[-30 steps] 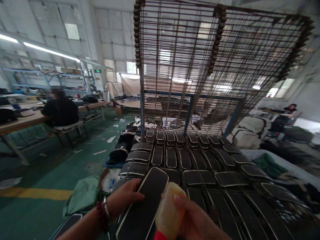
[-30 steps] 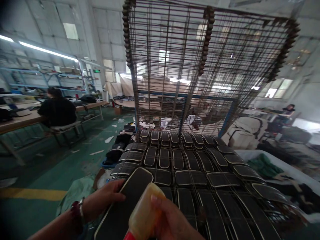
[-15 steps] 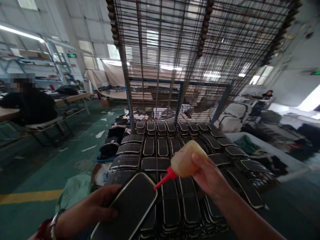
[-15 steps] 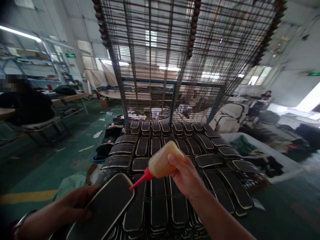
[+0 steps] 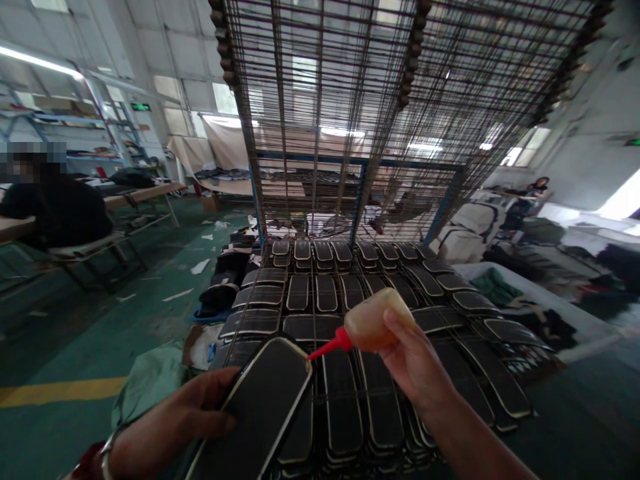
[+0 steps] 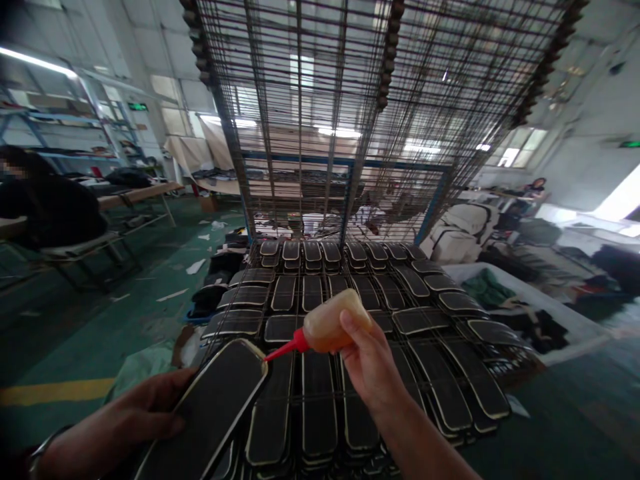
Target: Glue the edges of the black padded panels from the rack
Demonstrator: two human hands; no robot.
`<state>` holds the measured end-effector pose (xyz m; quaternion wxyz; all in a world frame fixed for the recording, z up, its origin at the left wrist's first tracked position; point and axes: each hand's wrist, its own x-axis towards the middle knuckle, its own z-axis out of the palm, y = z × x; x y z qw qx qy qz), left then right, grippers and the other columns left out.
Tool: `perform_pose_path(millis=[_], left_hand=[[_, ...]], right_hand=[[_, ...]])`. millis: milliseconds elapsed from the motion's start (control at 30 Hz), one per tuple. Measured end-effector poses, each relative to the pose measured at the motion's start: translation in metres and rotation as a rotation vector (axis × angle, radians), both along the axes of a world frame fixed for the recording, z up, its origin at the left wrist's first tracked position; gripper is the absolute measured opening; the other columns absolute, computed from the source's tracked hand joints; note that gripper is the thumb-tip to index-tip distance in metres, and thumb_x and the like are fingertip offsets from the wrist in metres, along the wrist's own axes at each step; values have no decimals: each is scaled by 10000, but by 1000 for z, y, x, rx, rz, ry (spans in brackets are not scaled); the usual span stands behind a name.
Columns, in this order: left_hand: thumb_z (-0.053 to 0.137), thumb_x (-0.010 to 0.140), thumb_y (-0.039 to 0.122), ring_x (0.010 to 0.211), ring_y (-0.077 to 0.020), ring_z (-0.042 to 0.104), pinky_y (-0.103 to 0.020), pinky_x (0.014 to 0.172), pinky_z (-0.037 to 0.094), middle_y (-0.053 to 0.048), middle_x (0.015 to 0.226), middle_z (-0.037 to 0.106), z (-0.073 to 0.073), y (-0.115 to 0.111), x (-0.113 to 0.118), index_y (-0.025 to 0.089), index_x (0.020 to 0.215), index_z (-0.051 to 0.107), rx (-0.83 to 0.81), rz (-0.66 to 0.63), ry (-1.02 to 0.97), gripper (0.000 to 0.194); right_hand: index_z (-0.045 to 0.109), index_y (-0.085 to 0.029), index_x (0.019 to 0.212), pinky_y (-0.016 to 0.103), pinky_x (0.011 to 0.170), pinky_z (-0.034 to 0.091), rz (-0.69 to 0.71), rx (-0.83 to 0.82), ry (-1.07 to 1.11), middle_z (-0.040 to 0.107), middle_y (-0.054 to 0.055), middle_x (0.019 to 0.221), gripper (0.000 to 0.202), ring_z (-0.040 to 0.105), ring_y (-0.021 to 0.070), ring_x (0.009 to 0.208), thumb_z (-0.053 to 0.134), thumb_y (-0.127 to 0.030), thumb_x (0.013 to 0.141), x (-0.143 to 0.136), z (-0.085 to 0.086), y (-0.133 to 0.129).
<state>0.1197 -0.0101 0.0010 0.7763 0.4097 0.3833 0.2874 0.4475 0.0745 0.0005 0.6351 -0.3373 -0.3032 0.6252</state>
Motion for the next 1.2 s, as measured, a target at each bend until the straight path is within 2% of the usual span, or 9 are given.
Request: perform_pose_path(millis=[167,400,500,600,733,867,967,1067,1200], left_hand=[[754,837,188,983,-283,791,-384,884,595,-53,1040,844,-6,2,-1,283,1261,762,-38,42,-44,434],[780,803,171,930,-286,801,-380,853,616,-74,997,846,-7,4,9,228,1176,790,-82,136,-102,378],[784,798,169,909,-287,804,-394,846,624,-82,1005,845,-8,7,12,228,1230,763,-87,142,-133,437],[780,796,150,887,-283,809,-386,819,636,-77,995,847,-8,10,14,228,1185,776,-103,176,-133,397],[832,741,145,869,-293,812,-383,796,651,-96,954,847,-6,12,17,195,1075,798,-139,232,-147,340],[875,677,132,811,-289,814,-362,751,662,-107,892,843,0,12,22,158,1021,789,-173,305,-111,356],[866,670,122,780,-284,811,-358,719,666,-111,886,840,3,11,25,144,1009,771,-188,345,-89,352],[830,685,99,753,-276,808,-353,693,666,-122,894,838,3,10,25,132,1022,754,-204,384,-75,347],[790,701,75,711,-260,796,-350,670,666,-132,882,834,2,10,24,107,1081,733,-204,431,-43,386]], right_hand=[[804,-204,843,236,495,553,-48,-56,15,731,23,791,461,656,189,677,1053,-444,538,-2,-3,-2],[801,-219,798,206,476,548,-98,-74,-3,727,11,767,450,650,161,645,1053,-468,521,-8,-8,-4],[815,-223,826,204,471,548,-93,-93,1,732,15,770,467,655,164,649,1056,-465,508,-10,-11,-6],[827,-234,858,219,473,553,-72,-104,12,748,24,798,455,653,167,640,1049,-461,533,-11,-14,-12],[831,-235,867,249,533,597,-66,-127,18,775,41,850,458,693,198,697,1053,-444,524,-15,-16,-23],[839,-242,871,239,585,613,-63,-110,10,775,31,831,443,690,177,682,1052,-435,534,-20,-15,-36],[838,-248,857,233,643,616,-66,-103,4,782,36,847,448,713,190,756,1060,-436,516,-22,-18,-44],[832,-269,913,287,720,629,-61,-105,-12,790,44,901,461,730,223,829,1055,-431,544,-22,-25,-52],[817,-284,997,449,851,627,-2,-54,-46,795,88,989,482,741,321,941,1027,-451,597,-22,-30,-60]])
